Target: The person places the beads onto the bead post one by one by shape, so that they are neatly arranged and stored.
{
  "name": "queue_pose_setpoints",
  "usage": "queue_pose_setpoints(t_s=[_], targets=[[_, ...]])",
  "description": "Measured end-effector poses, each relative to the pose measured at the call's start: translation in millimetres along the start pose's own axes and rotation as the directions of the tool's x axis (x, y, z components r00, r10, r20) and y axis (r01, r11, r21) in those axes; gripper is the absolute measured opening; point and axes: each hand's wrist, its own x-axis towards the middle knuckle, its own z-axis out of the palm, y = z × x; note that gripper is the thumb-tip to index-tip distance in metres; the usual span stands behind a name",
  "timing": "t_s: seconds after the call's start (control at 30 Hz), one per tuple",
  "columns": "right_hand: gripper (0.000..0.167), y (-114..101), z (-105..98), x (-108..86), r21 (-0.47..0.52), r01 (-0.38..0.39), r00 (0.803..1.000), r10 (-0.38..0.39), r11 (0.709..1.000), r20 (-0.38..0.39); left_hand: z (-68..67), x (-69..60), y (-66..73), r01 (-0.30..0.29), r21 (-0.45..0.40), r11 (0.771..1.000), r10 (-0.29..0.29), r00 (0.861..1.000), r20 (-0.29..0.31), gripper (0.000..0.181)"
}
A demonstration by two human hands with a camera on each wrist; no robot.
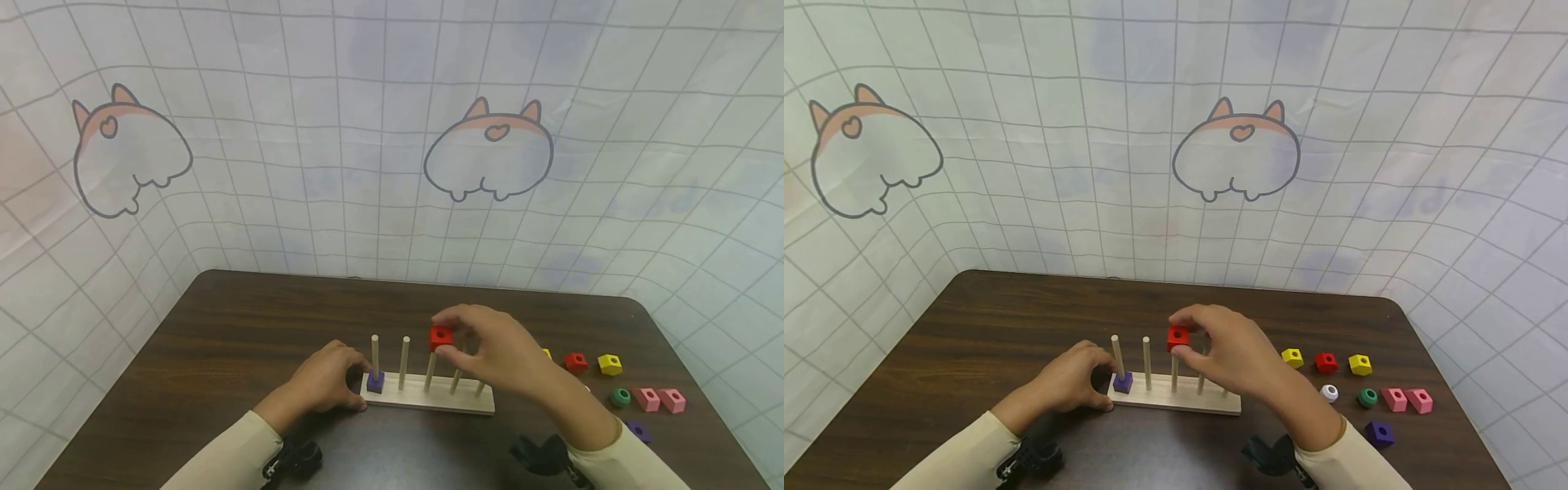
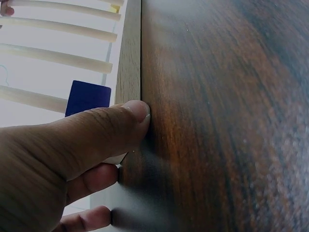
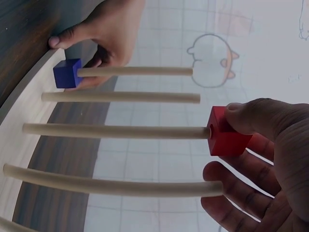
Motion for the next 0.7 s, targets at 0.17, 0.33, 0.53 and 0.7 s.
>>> queue_pose_setpoints(t_s=[0.17, 0.33, 0.53, 0.7], targets=[[0.038, -3, 3, 4.2, 0.010, 0.002, 1.000, -0.002, 1.000, 0.000, -0.8, 0.3, 1.1, 0.011, -0.001, 1.000, -0.011, 1.000, 0.003, 0.048], [0.039, -6, 6, 8.9, 0.013, -0.008, 1.000, 0.008, 1.000, 0.012, -1.4, 0.6, 1.4, 0.016, -0.001, 1.000, -0.016, 1.000, 0.003, 0.048], [0.037, -10, 11, 13.8, 0.031, -0.042, 0.999, 0.041, 0.999, 0.031, -1.6, 1.1, 1.7, 0.020, 0.000, 1.000, -0.020, 1.000, 0.004, 0.049], [0.036, -11, 14, 17.3, 0.068, -0.043, 0.999, 0.041, 0.997, 0.032, -1.4, 2.2, 1.6, 0.014, -0.001, 1.000, -0.014, 1.000, 0.001, 0.048]])
